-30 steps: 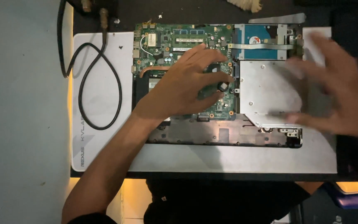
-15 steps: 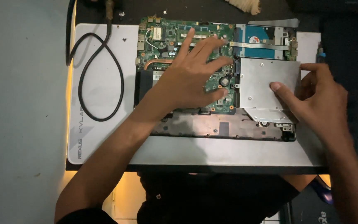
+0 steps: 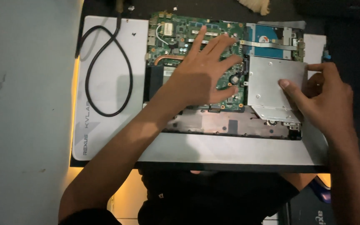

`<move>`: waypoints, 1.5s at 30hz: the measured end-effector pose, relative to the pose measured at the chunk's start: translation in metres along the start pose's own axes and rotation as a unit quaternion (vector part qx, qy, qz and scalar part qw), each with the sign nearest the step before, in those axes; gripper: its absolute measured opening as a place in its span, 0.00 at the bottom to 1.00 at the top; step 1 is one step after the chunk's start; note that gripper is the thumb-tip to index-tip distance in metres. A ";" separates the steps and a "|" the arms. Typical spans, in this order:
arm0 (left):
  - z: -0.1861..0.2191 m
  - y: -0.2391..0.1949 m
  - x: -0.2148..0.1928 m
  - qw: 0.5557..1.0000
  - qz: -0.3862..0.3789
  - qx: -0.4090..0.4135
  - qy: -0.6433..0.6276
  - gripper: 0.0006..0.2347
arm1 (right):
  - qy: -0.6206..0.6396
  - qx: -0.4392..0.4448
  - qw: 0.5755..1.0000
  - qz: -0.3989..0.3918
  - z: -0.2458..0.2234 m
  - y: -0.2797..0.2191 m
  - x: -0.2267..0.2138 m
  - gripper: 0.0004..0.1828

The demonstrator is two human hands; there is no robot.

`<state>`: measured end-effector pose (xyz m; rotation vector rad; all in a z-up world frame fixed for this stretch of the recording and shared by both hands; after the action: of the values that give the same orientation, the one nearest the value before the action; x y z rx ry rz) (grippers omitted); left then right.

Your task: The person installs a cooling fan and heat sink onto a laptop motherboard, brushes dust from the chassis, and then inserts and secures a hard drive using a screwdriver. The person also connects a power cable to the motherboard.

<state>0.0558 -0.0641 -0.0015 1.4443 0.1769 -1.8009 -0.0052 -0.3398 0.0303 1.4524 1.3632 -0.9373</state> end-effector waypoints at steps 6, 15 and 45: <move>-0.005 0.006 0.014 0.998 -0.050 -0.022 0.024 0.32 | -0.075 -0.040 0.996 0.010 0.006 0.002 0.010 0.37; -0.004 0.012 0.012 0.998 -0.062 -0.019 -0.012 0.32 | -0.104 -0.078 0.990 0.048 0.020 0.005 0.022 0.39; 0.014 0.008 -0.011 0.998 -0.040 0.036 -0.015 0.15 | -0.250 -0.136 0.958 -0.043 -0.018 0.118 -0.017 0.36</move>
<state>0.0504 -0.0722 0.0154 1.4778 0.1586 -1.9110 0.1095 -0.3257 0.0657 0.8759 1.1246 -1.0389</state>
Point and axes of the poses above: each hand's wrist, its own y-axis towards the middle knuckle, its own x-axis out of the palm, z = x × y, the point moved 8 cm from there along y, towards the middle knuckle, and after that the axes turned 3 degrees about z, right-handed, at the moved point
